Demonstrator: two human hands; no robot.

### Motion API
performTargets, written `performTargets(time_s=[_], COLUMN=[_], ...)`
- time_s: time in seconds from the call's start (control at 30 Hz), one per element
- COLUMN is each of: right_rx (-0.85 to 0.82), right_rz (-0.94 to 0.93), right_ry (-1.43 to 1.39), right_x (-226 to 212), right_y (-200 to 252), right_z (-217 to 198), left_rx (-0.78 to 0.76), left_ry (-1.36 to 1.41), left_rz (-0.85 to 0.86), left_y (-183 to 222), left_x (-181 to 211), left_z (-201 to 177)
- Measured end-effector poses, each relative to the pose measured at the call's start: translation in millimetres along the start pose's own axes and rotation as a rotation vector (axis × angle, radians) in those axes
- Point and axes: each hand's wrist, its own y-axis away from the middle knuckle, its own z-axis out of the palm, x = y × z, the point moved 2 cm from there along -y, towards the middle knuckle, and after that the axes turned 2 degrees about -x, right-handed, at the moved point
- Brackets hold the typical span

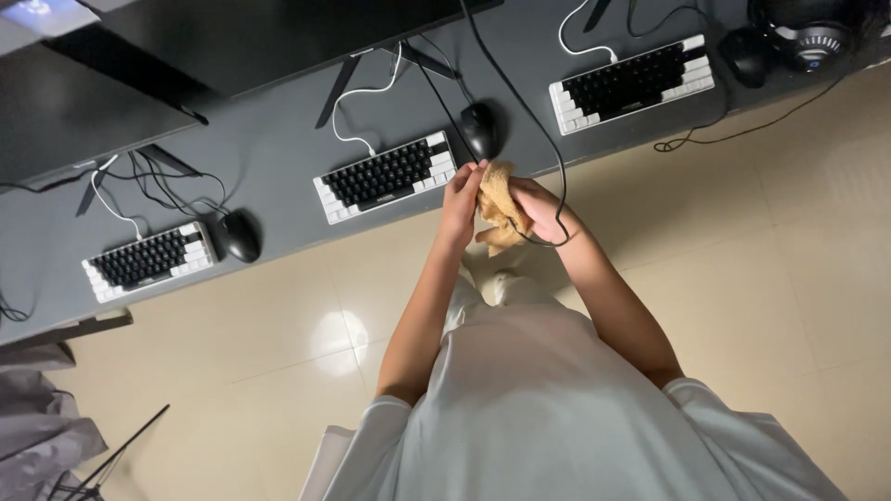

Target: Cleaning a computer mouse, keyboard, and headphones with a soft cloth.

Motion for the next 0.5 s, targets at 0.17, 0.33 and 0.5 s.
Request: performTargets(time_s=[0.17, 0.33, 0.5], right_rx=[-0.119, -0.114, -0.139], right_rz=[-0.074, -0.041, 0.036], right_ry=[-0.058, -0.046, -0.157], right_x=[18, 19, 22], right_y=[18, 45, 68], right_z=[-26, -28, -32], left_rx=[0.007, -0.008, -0.081], left_ry=[0.052, 0.057, 0.032], left_rz=[0.036, 0.034, 0.057], left_y=[28, 54, 55], left_x=[-6, -7, -4], left_z=[26, 43, 37])
